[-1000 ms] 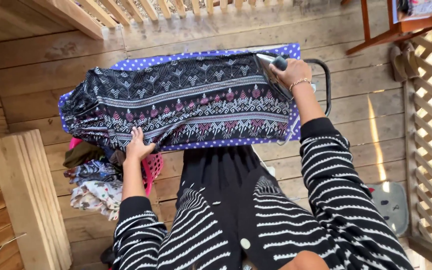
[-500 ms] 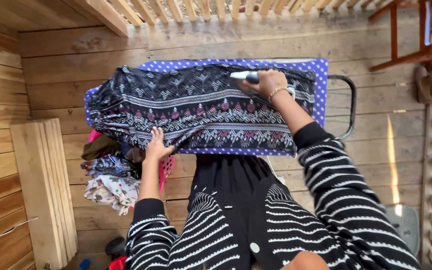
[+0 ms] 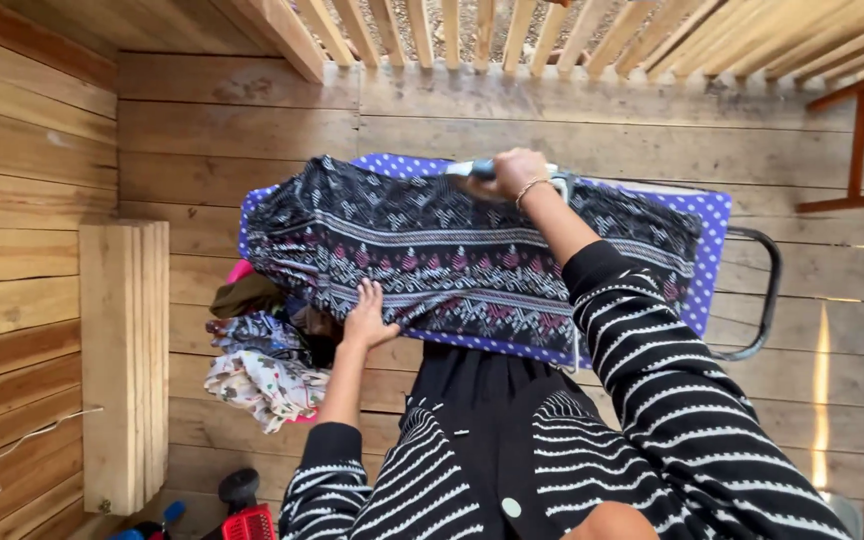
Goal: The recorder is ironing a patterned piece of clothing on an ironing board.
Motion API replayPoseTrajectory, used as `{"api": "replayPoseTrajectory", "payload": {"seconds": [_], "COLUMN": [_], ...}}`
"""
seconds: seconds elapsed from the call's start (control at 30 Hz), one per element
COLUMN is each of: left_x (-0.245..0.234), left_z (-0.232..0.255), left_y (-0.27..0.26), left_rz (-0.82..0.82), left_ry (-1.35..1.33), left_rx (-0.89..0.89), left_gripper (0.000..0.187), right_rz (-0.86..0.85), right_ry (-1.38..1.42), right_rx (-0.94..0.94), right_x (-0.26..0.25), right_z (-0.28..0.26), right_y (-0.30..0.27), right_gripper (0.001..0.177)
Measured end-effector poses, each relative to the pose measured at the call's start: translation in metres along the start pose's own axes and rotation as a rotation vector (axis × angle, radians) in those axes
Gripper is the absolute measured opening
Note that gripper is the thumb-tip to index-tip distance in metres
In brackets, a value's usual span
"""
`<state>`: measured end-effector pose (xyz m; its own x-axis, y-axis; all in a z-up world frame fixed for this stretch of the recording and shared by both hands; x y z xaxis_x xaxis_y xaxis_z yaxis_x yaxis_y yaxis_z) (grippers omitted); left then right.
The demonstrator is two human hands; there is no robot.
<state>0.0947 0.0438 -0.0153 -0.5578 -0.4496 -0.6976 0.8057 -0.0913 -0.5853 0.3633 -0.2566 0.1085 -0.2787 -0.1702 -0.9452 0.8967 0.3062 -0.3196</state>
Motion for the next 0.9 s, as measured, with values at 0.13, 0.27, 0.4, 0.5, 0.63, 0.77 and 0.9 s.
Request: {"api": "replayPoseTrajectory", "payload": {"seconds": [0.13,0.27,0.4,0.5,0.63,0.77,0.9], "left_x": [-0.004,-0.008,-0.015,-0.013,-0.015,-0.013,-0.010], "left_z": [-0.003,0.001,-0.002,-0.003,0.000,-0.004,0.002], "left_y": [-0.001,-0.002,-0.002,-0.004,-0.008,-0.004,0.000], "left_rz": [-0.009,-0.004,-0.069,-0.083,-0.070,-0.074,-0.081], "left_ry": [-0.041,-0.074,-0.102,-0.091,-0.090,-0.096,0.003], "left_rx": [0.030,0.085,0.052,0.036,0.023,0.035,0.031], "left_gripper": [0.123,0.121,0.117,0.115,0.114,0.117,0.118], "right_rz": [-0.120,0.040,0.176,-0.088,-0.182,0.130,0.015], "right_ry": [-0.040,0.110,0.245,0.365,0.397,0.345,0.155], "right_rx": [-0.270,-0.156,0.054,0.130,0.435,0.745,0.614], "right_x": [-0.004,0.018,0.045,0.004,0.013,0.045,0.065], "right_z": [-0.074,-0.119,-0.113,-0.053,0.088,0.226,0.272], "right_y": [0.014,0.026,0.018,-0.051,-0.139,-0.210,-0.241], "right_gripper": [0.072,0.068,0.064,0.061,0.067,0.067,0.073]}}
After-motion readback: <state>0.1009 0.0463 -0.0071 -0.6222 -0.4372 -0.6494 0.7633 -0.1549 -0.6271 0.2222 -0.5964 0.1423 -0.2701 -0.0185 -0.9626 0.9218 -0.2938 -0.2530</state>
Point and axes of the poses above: each hand's wrist, its own y-axis towards the middle knuckle, its own x-axis out of the palm, z = x × y, the point moved 6 cm from there along y, towards the middle knuckle, and after that the axes turned 12 degrees about -y, right-handed, at the moved point
